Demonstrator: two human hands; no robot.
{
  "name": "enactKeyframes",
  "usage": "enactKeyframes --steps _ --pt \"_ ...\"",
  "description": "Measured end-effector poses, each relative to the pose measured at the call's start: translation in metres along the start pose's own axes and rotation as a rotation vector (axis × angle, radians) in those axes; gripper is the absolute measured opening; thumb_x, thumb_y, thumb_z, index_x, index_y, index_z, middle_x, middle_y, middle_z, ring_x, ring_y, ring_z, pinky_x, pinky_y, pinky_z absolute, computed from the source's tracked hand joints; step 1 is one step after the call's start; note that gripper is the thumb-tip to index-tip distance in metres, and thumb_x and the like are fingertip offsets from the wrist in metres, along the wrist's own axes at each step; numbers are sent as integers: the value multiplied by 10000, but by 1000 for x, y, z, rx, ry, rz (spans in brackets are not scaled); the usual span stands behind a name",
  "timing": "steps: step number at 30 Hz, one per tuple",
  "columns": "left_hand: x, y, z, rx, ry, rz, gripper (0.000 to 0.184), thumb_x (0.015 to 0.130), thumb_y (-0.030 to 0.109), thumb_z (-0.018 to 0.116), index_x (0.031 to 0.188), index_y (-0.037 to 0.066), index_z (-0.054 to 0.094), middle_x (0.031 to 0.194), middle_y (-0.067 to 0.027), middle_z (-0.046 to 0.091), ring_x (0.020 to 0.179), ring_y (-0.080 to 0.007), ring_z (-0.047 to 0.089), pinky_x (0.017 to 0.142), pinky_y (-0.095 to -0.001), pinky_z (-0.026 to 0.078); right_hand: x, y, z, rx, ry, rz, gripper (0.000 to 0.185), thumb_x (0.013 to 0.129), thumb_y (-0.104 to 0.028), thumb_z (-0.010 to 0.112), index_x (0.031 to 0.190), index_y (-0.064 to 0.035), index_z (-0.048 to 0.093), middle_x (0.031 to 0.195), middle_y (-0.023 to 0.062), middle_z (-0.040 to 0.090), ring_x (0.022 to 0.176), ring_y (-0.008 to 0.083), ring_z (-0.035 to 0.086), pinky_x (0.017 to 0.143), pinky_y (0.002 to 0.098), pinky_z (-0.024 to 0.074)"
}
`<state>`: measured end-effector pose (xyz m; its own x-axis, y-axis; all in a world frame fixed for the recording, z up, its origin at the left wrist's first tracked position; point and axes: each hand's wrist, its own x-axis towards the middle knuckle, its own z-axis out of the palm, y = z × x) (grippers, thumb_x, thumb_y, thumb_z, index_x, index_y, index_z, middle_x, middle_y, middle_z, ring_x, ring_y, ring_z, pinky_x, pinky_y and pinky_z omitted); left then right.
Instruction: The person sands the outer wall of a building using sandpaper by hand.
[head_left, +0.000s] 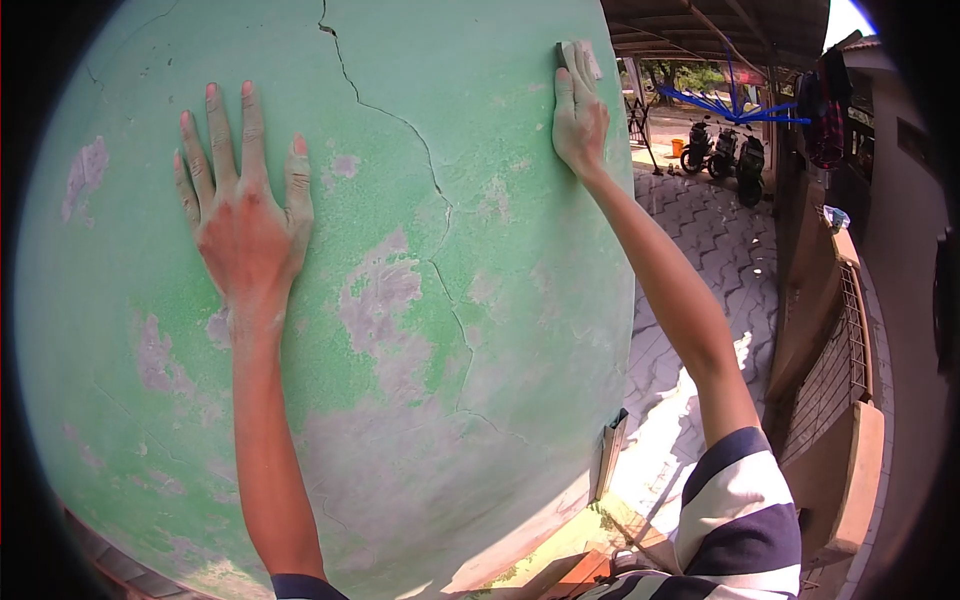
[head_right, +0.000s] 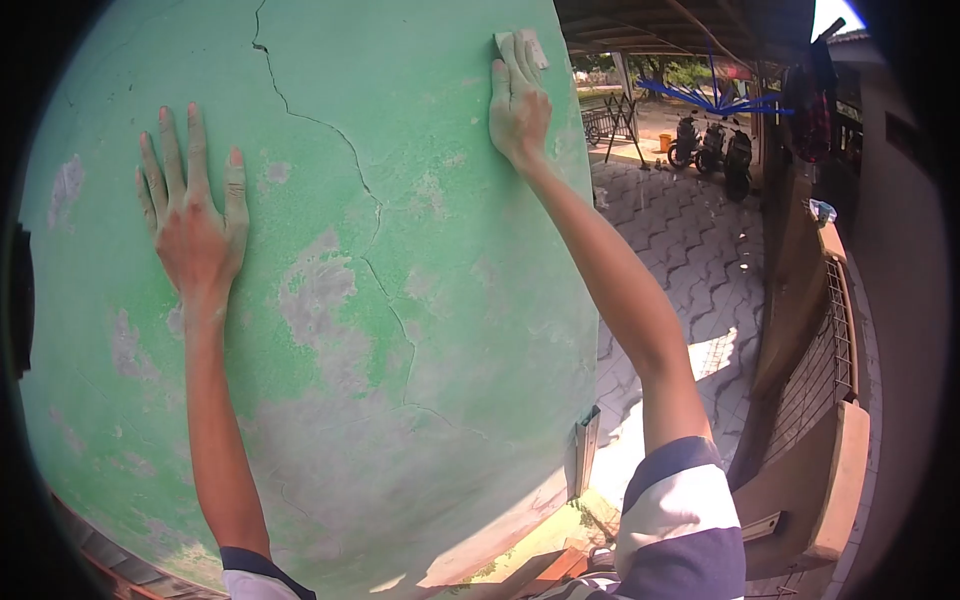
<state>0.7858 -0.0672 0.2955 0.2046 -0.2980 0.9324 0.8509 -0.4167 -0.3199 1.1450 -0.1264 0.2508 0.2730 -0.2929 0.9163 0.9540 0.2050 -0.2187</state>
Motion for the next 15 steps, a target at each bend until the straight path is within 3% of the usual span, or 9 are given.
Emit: enactKeyframes --steps 2,4,5,7,10,15 --pt "10 11 9 2 6 5 602 1027 486 467 1575 265 355 1638 -22 319 1515 -294 275 1242 -476 221 -13 -18 0 20 -53 -114 452 1055 -269 444 1453 -71 525 1531 135 470 1445 317 405 1168 395 349" --pt "20 26 19 -1 18 20 604 1026 496 466 1575 269 355 1637 -25 320 1515 -294 275 1243 -474 219 -4 -13 -5 98 -205 -378 440 1055 -259 455 1450 -80 531 1523 138 478 1443 320 405 1166 392 352" --pt "21 32 25 -1 18 21 602 1027 501 461 1573 271 357 1636 -27 322 1514 -295 276 1244 -472 217 9 -2 -4 91 -197 -371 440 1055 -259 455 1450 -80 531 1523 138 478 1443 320 405 1166 392 352" --pt "30 45 32 2 24 29 601 1027 507 457 1572 273 360 1635 -29 324 1513 -297 278 1245 -469 215 49 29 -4 46 -15 -104 435 1058 -254 451 1442 -69 535 1509 147 491 1441 325 405 1175 391 340" --pt "36 58 39 -13 23 44 596 1028 512 452 1569 276 367 1635 -32 326 1511 -297 283 1246 -465 214 38 48 -13 25 15 82 436 1062 -248 444 1444 -54 528 1515 154 481 1446 328 395 1184 386 328" --pt "35 67 43 -13 62 39 599 1030 531 437 1567 272 372 1631 -37 334 1508 -298 290 1240 -460 222 -129 56 -69 22 -131 77 458 1024 -114 508 1474 -27 485 1552 156 439 1478 329 350 1202 428 288"
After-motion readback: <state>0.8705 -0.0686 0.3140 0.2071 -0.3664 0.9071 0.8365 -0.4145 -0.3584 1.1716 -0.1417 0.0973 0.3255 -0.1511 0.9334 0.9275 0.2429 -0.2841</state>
